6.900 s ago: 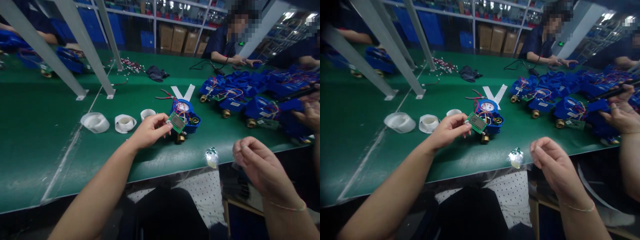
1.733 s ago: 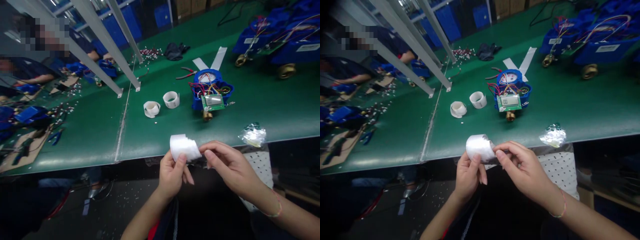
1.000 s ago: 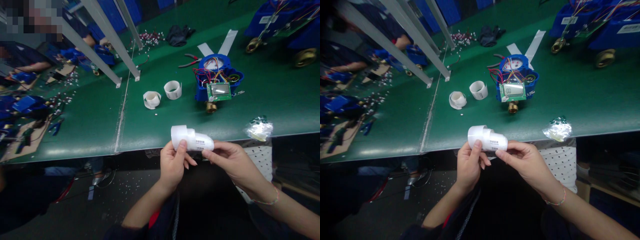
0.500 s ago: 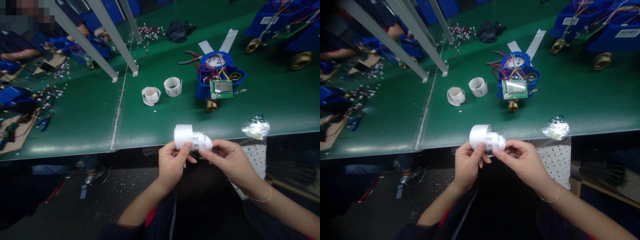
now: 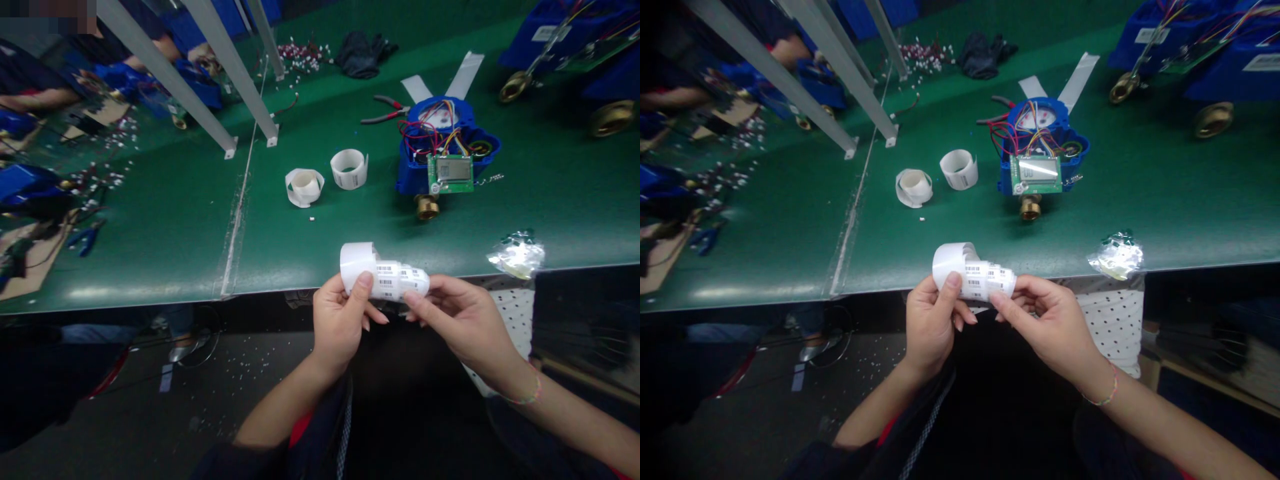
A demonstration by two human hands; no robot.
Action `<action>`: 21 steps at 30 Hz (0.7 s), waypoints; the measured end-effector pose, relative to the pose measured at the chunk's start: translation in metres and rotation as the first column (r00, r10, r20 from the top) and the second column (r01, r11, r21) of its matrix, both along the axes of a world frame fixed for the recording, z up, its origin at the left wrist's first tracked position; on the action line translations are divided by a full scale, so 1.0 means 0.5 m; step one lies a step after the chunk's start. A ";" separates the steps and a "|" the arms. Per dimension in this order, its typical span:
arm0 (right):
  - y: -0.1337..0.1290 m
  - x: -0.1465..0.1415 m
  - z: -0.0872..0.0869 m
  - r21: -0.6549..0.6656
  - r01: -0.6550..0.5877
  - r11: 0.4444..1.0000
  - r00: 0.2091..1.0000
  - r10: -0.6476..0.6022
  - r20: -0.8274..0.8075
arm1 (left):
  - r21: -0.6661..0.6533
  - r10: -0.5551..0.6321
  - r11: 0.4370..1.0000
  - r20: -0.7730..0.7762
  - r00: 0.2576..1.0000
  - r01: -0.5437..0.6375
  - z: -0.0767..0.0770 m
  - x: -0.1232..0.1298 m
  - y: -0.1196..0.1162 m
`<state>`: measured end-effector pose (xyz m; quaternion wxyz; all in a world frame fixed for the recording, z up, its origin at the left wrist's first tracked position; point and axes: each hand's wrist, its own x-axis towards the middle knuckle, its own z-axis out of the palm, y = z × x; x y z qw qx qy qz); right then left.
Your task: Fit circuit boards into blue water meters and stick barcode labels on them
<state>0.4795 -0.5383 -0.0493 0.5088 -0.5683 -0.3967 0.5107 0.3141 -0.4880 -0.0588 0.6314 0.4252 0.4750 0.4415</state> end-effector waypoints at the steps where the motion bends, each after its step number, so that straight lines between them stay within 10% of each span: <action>1: -0.001 -0.001 0.001 0.015 0.000 1.000 1.000 -0.001 0.022 | -0.002 -0.004 1.000 0.000 1.000 0.004 0.001 0.000 0.000; 21: 0.008 -0.003 -0.002 -0.009 0.036 0.999 0.996 -0.035 0.086 | -0.010 0.049 0.999 -0.016 0.999 -0.049 -0.005 -0.002 0.006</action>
